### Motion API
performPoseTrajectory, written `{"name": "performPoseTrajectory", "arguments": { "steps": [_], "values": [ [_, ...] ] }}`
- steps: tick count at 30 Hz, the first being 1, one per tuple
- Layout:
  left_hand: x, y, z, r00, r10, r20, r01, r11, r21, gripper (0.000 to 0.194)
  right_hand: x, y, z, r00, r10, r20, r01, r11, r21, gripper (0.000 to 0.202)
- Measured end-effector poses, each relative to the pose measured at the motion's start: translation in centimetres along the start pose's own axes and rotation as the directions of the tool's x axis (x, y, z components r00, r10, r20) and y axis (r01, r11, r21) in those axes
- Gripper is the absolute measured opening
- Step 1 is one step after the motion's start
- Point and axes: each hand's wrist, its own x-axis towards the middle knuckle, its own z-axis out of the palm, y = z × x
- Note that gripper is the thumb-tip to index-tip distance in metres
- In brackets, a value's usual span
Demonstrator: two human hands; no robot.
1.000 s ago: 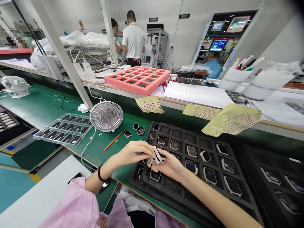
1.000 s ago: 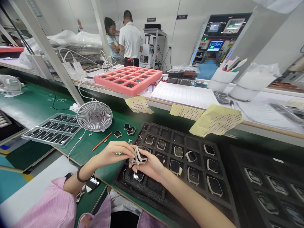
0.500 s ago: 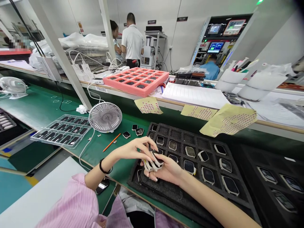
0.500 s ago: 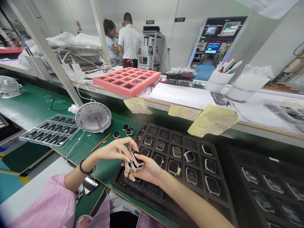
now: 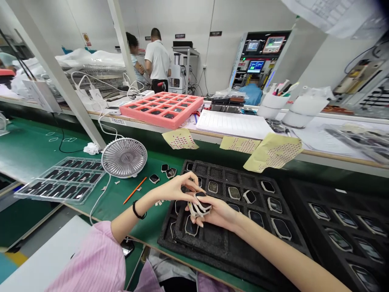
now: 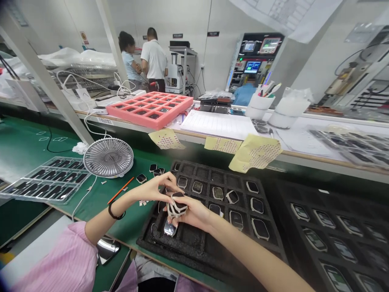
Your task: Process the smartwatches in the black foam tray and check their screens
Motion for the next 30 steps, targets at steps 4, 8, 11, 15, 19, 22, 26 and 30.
{"name": "performPoseTrajectory", "arguments": {
  "steps": [4, 8, 11, 15, 19, 22, 26, 30],
  "values": [
    [3.3, -0.3, 2.4, 0.996, 0.066, -0.06, -0.053, 0.978, 0.2, 0.071, -0.8, -1.7, -2.4, 0.879, -0.319, -0.354, 0.174, 0.906, -0.385, 0.048],
    [8.1, -1.6, 5.8, 0.973, 0.114, -0.199, -0.012, 0.892, 0.452, 0.07, -1.1, -2.7, -5.4, 0.667, -0.601, -0.441, 0.208, 0.718, -0.664, 0.072],
    [11.3, -2.9, 7.5, 0.969, 0.153, -0.193, -0.023, 0.836, 0.549, 0.07, -1.2, -2.8, -7.5, 0.606, -0.661, -0.442, 0.175, 0.653, -0.737, 0.079],
    [13.2, -4.0, 8.1, 0.969, 0.165, -0.185, -0.028, 0.815, 0.579, 0.067, -2.2, -3.1, -9.1, 0.58, -0.673, -0.459, 0.164, 0.648, -0.744, 0.082],
    [12.9, -4.6, 7.5, 0.949, 0.25, -0.192, -0.107, 0.829, 0.549, 0.055, -4.2, -4.2, -9.3, 0.693, -0.562, -0.452, 0.192, 0.748, -0.636, 0.075],
    [12.3, -5.1, 7.2, 0.928, 0.317, -0.196, -0.193, 0.859, 0.475, 0.052, -5.4, -4.9, -9.5, 0.823, -0.402, -0.401, 0.216, 0.875, -0.434, 0.057],
    [12.0, -5.2, 7.5, 0.906, 0.375, -0.199, -0.26, 0.861, 0.436, 0.054, -5.3, -4.9, -10.1, 0.876, -0.334, -0.348, 0.286, 0.941, -0.183, 0.032],
    [12.2, -5.2, 7.6, 0.91, 0.379, -0.168, -0.284, 0.865, 0.415, 0.056, -4.3, -4.2, -10.2, 0.838, -0.361, -0.408, 0.327, 0.932, -0.154, 0.031]
  ]
}}
